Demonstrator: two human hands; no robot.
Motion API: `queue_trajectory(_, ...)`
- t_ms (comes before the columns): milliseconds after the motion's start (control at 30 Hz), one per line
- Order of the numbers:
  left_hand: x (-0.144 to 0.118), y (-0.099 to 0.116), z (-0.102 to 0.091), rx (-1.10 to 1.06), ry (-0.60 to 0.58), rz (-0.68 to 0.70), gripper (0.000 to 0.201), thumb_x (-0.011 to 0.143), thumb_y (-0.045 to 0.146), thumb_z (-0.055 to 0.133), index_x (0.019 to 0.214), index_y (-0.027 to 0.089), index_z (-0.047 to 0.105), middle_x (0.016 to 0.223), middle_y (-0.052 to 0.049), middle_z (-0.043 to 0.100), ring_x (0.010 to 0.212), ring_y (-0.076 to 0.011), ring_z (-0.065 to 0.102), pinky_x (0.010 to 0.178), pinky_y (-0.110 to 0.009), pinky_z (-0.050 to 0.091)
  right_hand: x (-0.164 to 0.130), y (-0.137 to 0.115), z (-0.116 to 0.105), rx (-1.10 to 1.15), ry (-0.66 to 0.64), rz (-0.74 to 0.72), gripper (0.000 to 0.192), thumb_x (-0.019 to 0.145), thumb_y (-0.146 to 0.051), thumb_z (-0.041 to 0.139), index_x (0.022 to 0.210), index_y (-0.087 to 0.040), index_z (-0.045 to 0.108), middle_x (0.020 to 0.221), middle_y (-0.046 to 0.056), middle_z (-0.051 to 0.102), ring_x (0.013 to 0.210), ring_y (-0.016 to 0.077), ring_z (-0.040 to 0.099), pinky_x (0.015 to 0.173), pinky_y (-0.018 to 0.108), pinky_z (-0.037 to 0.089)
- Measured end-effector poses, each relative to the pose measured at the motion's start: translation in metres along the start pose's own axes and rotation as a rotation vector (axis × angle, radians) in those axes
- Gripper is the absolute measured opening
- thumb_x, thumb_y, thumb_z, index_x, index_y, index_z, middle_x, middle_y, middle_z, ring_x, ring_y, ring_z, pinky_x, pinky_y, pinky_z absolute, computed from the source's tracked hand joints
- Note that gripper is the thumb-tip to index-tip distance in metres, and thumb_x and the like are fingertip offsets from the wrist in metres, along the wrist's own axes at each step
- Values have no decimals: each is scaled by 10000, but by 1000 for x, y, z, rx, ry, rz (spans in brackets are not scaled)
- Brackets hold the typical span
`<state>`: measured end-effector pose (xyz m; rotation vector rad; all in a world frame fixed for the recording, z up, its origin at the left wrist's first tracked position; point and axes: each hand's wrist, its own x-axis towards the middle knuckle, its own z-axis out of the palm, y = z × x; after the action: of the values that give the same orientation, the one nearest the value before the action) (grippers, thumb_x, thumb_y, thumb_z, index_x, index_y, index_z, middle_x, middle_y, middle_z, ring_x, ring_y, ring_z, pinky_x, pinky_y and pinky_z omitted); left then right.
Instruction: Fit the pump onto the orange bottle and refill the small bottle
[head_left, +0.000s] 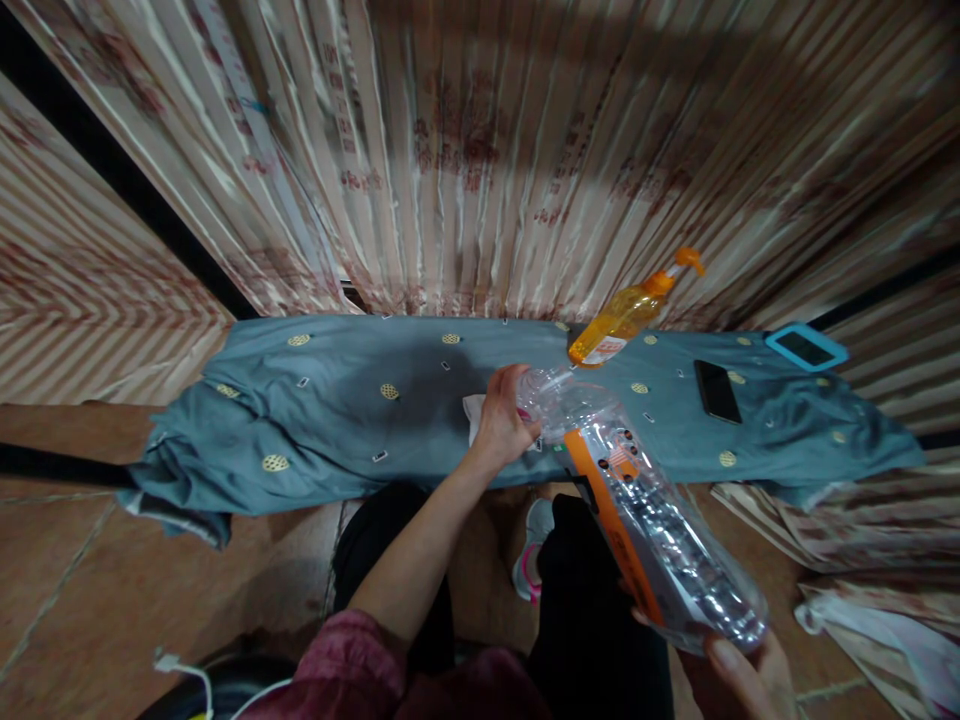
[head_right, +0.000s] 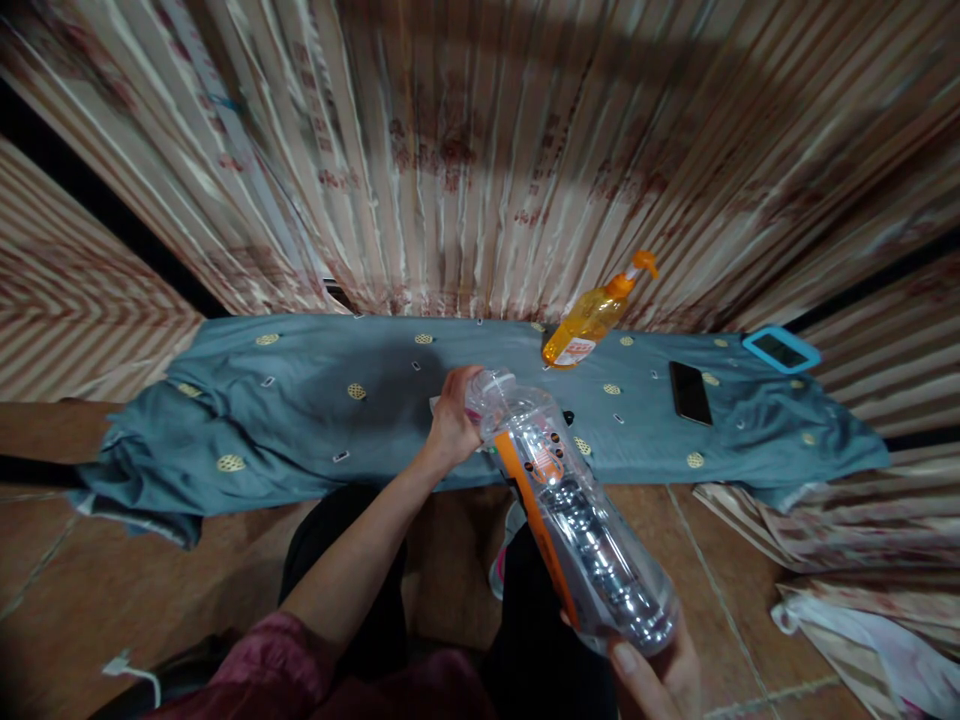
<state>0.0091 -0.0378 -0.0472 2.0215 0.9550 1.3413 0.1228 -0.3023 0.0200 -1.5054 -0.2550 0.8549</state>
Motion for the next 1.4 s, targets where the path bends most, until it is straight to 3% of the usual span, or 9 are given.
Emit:
queue_trajectory(100,0,-1,1,10,8,4,662,666,196,751,1237,210,416,1218,-110,537,1130,-280,553,988,-459,484,1,0,0,12,6,-31,829,567,-428,846,1317,-233,552,1113,104,709,891,306,701,699,373,602)
queue_trajectory(233,-1,-3,2,13,6,14,668,668,204,747,1246,205,411,1227,-117,532,1138,-286,548,991,-466,480,10,7,-8,40,37,-50,729,577,-365,834,1254,-221,606,971,84,740,785,263,717,589,294,595)
queue_trajectory(367,-1,-3,2,4,9,20,647,685,215,730,1243,211,404,1225,-116,529,1138,-285,547,991,-463,477,16,14,-17,76,21,-103,776,541,-312,840,1272,-232,592,964,92,744,704,274,718,542,337,595)
queue_trajectory(467,-1,-3,2,0,14,20,637,686,209,723,1237,207,403,1217,-117,530,1134,-283,549,987,-461,480,13,12,-16,8,-11,-107,694,632,-372,797,1278,-232,586,1198,113,671,900,286,702,695,363,599)
queue_trajectory(567,-1,-2,2,-3,10,12,639,683,215,731,1234,204,407,1220,-120,530,1135,-286,550,987,-463,481,7,8,-12,-63,3,-99,686,641,-424,784,1269,-239,577,1290,113,616,1014,295,662,783,375,574)
queue_trajectory(833,0,-1,1,-1,11,-2,655,678,242,753,1234,206,410,1218,-115,535,1128,-279,559,979,-457,490,3,1,-6,-101,74,-77,782,563,-480,812,1258,-210,578,1192,132,644,977,322,644,780,437,565)
queue_trajectory(1033,0,-1,1,-3,3,-11,644,692,255,741,1241,211,407,1238,-115,530,1147,-282,551,987,-463,484,2,-2,-4,-62,60,-57,720,591,-449,818,1239,-230,593,1145,114,668,972,316,662,792,427,554)
queue_trajectory(1200,0,0,1,-3,7,-10,633,694,244,739,1236,201,415,1221,-116,537,1139,-278,554,993,-456,478,8,4,-15,-104,15,-104,690,629,-462,791,1255,-255,588,1283,67,623,1031,245,652,855,312,528)
queue_trajectory(1400,0,0,1,-10,11,1,630,691,218,728,1235,190,411,1217,-124,536,1135,-279,554,980,-453,486,12,2,-15,5,-20,-86,753,557,-374,842,1254,-234,594,1151,104,697,764,238,718,627,309,600)
